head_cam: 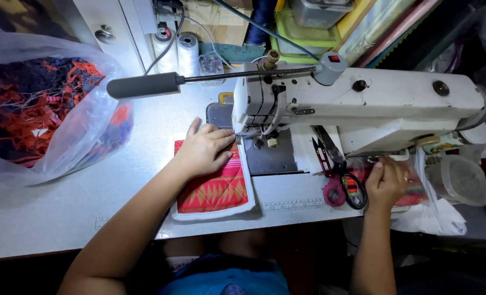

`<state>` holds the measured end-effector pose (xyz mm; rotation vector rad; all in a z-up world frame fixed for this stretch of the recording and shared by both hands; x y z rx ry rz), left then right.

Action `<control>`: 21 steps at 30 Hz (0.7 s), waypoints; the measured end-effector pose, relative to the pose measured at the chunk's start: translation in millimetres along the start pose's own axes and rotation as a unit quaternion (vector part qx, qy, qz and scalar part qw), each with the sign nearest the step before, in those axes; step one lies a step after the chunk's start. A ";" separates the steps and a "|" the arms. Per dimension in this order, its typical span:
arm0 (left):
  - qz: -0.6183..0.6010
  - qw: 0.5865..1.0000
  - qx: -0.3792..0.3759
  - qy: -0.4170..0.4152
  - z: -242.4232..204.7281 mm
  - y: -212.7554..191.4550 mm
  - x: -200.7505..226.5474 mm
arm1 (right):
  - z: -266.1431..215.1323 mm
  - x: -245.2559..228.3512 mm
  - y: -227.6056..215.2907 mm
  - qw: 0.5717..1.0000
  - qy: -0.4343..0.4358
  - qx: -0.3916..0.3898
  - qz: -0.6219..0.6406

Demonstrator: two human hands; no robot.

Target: Sewing fabric pieces together using an industrial sewing machine and trimming them with scissors.

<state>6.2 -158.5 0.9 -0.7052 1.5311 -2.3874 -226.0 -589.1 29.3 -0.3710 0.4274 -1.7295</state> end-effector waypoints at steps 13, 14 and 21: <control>-0.029 1.000 -0.008 0.000 -0.2 -3.4 -4.2 | 8.1 -13.3 -4.0 1.000 -0.007 -0.001 0.001; -0.033 0.999 -0.014 -0.002 -0.2 -3.6 -4.4 | 6.5 -11.9 -2.9 1.000 -0.005 -0.004 0.001; -0.048 0.998 -0.029 0.000 -1.4 -11.3 -0.9 | 6.5 -10.9 -2.9 1.000 0.002 -0.010 0.006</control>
Point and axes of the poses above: each hand's wrist, its own z-axis towards the middle knuckle, its own y-axis out of the palm, x = y × z, the point moved 7 cm from there along z, towards the middle knuckle, and after that the axes turned 7 degrees about y, right-handed, at the moved point
